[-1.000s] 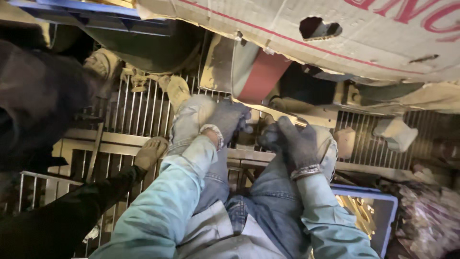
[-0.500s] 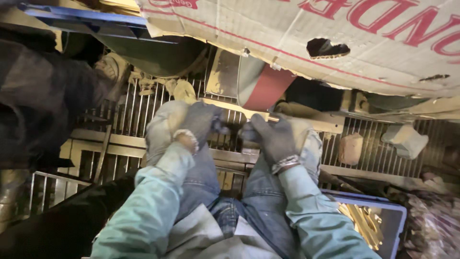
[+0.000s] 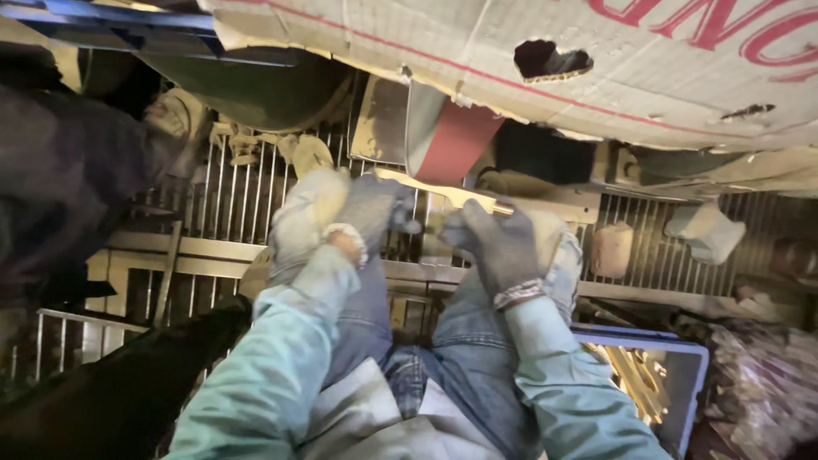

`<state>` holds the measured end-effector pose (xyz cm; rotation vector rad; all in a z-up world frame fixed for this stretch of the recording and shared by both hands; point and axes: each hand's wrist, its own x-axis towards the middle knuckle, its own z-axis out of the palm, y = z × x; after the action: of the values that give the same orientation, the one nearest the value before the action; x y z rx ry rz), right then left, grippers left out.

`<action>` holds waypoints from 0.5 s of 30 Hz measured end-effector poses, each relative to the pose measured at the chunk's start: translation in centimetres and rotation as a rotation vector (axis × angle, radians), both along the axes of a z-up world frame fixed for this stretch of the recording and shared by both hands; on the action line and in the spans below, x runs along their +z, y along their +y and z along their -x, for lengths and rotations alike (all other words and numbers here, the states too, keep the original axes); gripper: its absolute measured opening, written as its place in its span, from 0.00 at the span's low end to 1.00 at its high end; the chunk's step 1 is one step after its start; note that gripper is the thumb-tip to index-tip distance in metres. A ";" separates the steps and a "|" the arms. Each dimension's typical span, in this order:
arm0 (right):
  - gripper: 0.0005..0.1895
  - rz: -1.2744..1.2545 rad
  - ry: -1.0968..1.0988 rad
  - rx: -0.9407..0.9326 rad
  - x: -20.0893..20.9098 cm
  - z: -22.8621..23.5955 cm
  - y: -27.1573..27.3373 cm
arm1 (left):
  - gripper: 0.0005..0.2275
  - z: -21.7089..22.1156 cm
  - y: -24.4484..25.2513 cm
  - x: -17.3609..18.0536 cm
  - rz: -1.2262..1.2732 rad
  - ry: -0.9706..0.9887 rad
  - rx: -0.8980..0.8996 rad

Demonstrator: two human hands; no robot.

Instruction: The person sits on a metal grate floor and repeatedly rubs small brass-colored metal rods against a red abrasive belt on a bench grinder. They pick up rods from a blue tray, polish them one at a time, and place them back into the tray.

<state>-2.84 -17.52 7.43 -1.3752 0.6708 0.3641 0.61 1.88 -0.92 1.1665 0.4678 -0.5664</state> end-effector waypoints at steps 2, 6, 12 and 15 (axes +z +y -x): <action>0.16 -0.024 -0.028 -0.052 1.0 1.0 -1.3 | 0.06 0.1 -2.6 -0.5 0.130 0.012 0.053; 0.16 -0.105 -0.030 -0.156 2.2 2.4 -2.7 | 0.06 0.4 -5.3 -1.0 0.224 0.026 0.023; 0.17 -0.086 -0.052 -0.094 1.2 1.9 -1.4 | 0.06 0.1 -3.5 -1.2 0.172 0.071 0.072; 0.19 -0.042 -0.036 -0.018 0.2 0.6 0.8 | 0.05 -0.3 -1.0 -1.1 0.135 0.085 0.142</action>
<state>-3.44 -16.77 7.67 -1.3320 0.6419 0.3361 0.94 0.90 -2.07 0.9755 0.5715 -0.5175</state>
